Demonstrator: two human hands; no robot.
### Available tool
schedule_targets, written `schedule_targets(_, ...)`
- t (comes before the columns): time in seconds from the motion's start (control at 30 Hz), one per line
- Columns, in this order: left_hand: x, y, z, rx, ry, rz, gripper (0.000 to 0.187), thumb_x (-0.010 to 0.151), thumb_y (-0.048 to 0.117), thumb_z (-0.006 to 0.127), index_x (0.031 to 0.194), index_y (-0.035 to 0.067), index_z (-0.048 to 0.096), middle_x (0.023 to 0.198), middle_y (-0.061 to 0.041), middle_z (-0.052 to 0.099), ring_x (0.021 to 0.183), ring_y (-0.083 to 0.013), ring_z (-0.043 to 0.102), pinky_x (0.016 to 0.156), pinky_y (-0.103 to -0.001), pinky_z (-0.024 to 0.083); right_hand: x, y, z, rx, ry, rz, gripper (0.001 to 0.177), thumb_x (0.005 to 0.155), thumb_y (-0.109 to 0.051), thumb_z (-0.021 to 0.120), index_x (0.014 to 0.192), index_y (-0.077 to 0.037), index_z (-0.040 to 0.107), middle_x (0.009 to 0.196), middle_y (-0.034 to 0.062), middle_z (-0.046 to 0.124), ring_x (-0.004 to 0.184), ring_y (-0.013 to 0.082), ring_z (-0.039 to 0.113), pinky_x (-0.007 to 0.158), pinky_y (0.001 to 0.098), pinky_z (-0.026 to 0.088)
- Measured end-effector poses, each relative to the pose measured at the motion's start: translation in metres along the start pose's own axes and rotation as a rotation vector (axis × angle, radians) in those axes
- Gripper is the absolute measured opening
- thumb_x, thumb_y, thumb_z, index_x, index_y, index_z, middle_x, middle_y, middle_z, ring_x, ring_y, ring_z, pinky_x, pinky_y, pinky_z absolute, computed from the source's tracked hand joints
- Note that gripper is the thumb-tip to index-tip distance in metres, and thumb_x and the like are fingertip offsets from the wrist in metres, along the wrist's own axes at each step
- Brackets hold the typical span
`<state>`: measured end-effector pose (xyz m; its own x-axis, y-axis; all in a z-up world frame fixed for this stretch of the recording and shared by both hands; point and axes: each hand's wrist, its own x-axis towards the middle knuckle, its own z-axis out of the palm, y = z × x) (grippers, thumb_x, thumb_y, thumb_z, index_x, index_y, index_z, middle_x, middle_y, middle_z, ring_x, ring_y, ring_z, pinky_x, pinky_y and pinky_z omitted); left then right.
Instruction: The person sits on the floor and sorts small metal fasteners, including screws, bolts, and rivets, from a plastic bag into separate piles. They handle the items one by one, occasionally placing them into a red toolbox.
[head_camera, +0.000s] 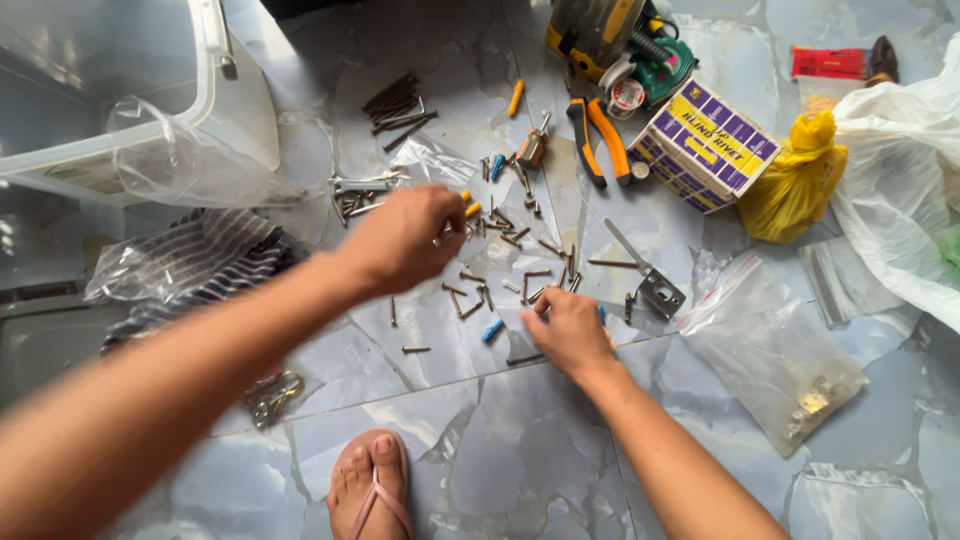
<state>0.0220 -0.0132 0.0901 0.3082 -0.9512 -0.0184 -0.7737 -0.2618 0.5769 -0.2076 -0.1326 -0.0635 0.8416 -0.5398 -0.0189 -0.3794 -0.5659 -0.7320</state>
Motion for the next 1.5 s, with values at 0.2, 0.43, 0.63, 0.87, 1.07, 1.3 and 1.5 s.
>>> schedule_targets(0.2, 0.012, 0.019, -0.035, 0.346, -0.382, 0.017, 0.006, 0.08, 0.006, 0.062, 0.08, 0.003, 0.067, 0.084, -0.017, 0.068, 0.081, -0.0392, 0.067, 0.076, -0.049, 0.053, 0.01, 0.004, -0.02, 0.133, -0.132, 0.056, 0.015, 0.083, -0.015, 0.077, 0.095, -0.007, 0.076, 0.055, 0.0179, 0.055, 0.049, 0.0277, 0.055, 0.055, 0.0365, 0.048)
schedule_targets(0.43, 0.026, 0.004, 0.062, 0.054, 0.138, -0.102, 0.007, 0.08, 0.009, 0.067, 0.079, 0.004, 0.07, 0.078, -0.018, 0.07, 0.078, -0.0381, 0.069, 0.071, -0.046, 0.054, 0.042, 0.02, -0.032, 0.034, -0.344, -0.107, 0.018, 0.082, -0.011, 0.072, 0.1, -0.008, 0.071, 0.077, 0.0174, 0.071, 0.073, 0.0369, 0.07, 0.068, 0.045, 0.056)
schedule_targets(0.63, -0.024, 0.03, 0.168, -0.54, 0.431, -0.521, 0.013, 0.084, 0.013, 0.074, 0.086, 0.001, 0.072, 0.065, -0.004, 0.063, 0.058, -0.0116, 0.056, 0.055, -0.03, 0.046, 0.055, 0.011, -0.034, -0.013, -0.497, -0.157, 0.016, 0.078, -0.012, 0.073, 0.09, -0.004, 0.067, 0.083, 0.0186, 0.073, 0.083, 0.0389, 0.07, 0.074, 0.0458, 0.055)
schedule_targets(0.87, -0.038, 0.03, 0.205, -0.887, 0.66, -0.714, 0.011, 0.087, 0.01, 0.076, 0.087, 0.0, 0.072, 0.067, 0.005, 0.06, 0.059, -0.0038, 0.048, 0.053, -0.023, 0.038, 0.065, 0.031, -0.025, 0.11, -0.425, -0.121, 0.015, 0.072, -0.011, 0.078, 0.083, -0.003, 0.072, 0.077, 0.0151, 0.071, 0.074, 0.0315, 0.068, 0.068, 0.0403, 0.054)
schedule_targets(1.07, -0.016, 0.036, 0.197, -0.849, 0.745, -0.572, 0.011, 0.09, 0.011, 0.075, 0.088, 0.0, 0.072, 0.072, 0.006, 0.062, 0.063, -0.0023, 0.05, 0.056, -0.021, 0.041, 0.063, 0.073, -0.05, 1.509, -0.656, 0.291, 0.013, 0.098, -0.008, 0.068, 0.089, 0.0, 0.063, 0.079, 0.0027, 0.055, 0.064, 0.0145, 0.047, 0.056, 0.0303, 0.037)
schedule_targets(1.3, 0.023, 0.097, 0.19, -0.666, 0.574, -0.526, 0.006, 0.086, 0.007, 0.072, 0.089, 0.001, 0.071, 0.07, -0.004, 0.065, 0.06, -0.0091, 0.055, 0.057, -0.026, 0.046, 0.061, 0.082, -0.071, 1.71, -0.582, 0.352, 0.025, 0.084, -0.02, 0.051, 0.097, -0.002, 0.062, 0.098, 0.0137, 0.07, 0.088, 0.0218, 0.068, 0.076, 0.0351, 0.057)
schedule_targets(1.5, 0.036, 0.098, 0.197, -0.495, 0.696, -0.314, 0.011, 0.087, 0.009, 0.073, 0.096, 0.005, 0.07, 0.087, -0.01, 0.068, 0.072, -0.0206, 0.066, 0.068, -0.034, 0.054, 0.062, 0.098, -0.057, 1.757, -0.347, 0.587, 0.033, 0.112, -0.027, 0.052, 0.112, 0.004, 0.063, 0.105, 0.0147, 0.069, 0.097, 0.0267, 0.069, 0.093, 0.0417, 0.058)
